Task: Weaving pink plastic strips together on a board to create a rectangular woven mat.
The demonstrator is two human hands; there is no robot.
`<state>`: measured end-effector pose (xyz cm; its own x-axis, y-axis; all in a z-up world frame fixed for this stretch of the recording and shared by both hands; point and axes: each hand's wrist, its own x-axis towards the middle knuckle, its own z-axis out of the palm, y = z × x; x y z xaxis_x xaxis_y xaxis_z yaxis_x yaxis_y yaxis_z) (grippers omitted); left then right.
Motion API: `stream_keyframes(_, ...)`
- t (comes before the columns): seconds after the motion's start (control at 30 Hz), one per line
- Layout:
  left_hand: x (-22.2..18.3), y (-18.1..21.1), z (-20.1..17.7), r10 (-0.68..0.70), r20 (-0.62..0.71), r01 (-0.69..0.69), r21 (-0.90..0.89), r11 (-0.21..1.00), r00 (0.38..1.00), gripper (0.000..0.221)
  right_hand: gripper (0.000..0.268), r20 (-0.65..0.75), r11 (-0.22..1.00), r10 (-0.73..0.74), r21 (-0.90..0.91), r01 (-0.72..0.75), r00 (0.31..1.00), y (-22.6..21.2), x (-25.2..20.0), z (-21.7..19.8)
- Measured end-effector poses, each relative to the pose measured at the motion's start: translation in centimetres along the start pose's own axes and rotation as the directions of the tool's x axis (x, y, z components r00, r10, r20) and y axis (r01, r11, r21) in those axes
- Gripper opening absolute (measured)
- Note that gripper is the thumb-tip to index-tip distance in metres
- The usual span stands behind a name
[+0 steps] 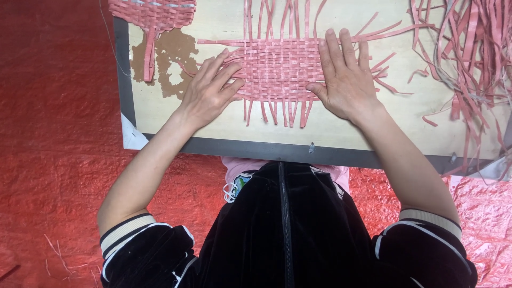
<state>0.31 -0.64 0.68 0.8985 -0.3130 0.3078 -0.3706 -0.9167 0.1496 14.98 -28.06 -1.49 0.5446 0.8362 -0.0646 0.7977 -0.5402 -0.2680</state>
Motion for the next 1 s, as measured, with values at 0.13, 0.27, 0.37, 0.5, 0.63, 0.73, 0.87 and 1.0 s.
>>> stream_keyframes(0.13,-0.3,0.0,0.0,0.034,0.014,-0.034,-0.016,0.999,0.999,0.025,0.080,0.005,1.000,-0.009,-0.017,0.009,1.000,-0.1,0.0,-0.1)
stream_keyframes(0.27,-0.7,0.0,0.5,0.073,0.032,-0.075,0.065,0.995,0.997,0.025,0.078,0.017,1.000,0.003,-0.006,-0.003,1.000,-0.3,0.1,-0.4)
stream_keyframes(0.37,-0.9,0.4,1.2,0.063,0.026,-0.066,0.139,0.988,0.998,0.024,0.078,0.012,1.000,0.013,-0.011,-0.013,1.000,-0.3,-0.1,-0.3)
stream_keyframes(0.5,-0.2,1.7,0.6,0.023,-0.030,-0.012,0.335,0.942,0.999,0.024,0.079,0.007,1.000,0.008,-0.011,-0.008,1.000,-0.3,-0.1,-0.4)
stream_keyframes(0.63,0.6,2.5,0.3,0.013,-0.066,0.018,0.448,0.894,0.998,0.010,0.078,-0.017,1.000,0.000,-0.020,0.000,1.000,-0.2,-0.1,-0.2)
stream_keyframes(0.73,2.1,3.6,0.7,-0.064,-0.118,0.109,0.437,0.893,0.991,0.017,0.078,-0.018,1.000,0.005,-0.024,-0.006,1.000,-0.1,-0.1,-0.1)
stream_keyframes(0.87,3.4,4.2,2.5,-0.118,-0.217,0.205,0.438,0.875,0.969,0.028,0.078,-0.019,1.000,-0.002,0.004,0.002,1.000,-0.3,-0.2,-0.4)
stream_keyframes(1.0,3.9,3.6,2.9,-0.195,-0.315,0.281,0.256,0.925,0.929,0.031,0.077,-0.021,1.000,0.007,0.009,-0.006,1.000,-0.3,-0.2,-0.4)
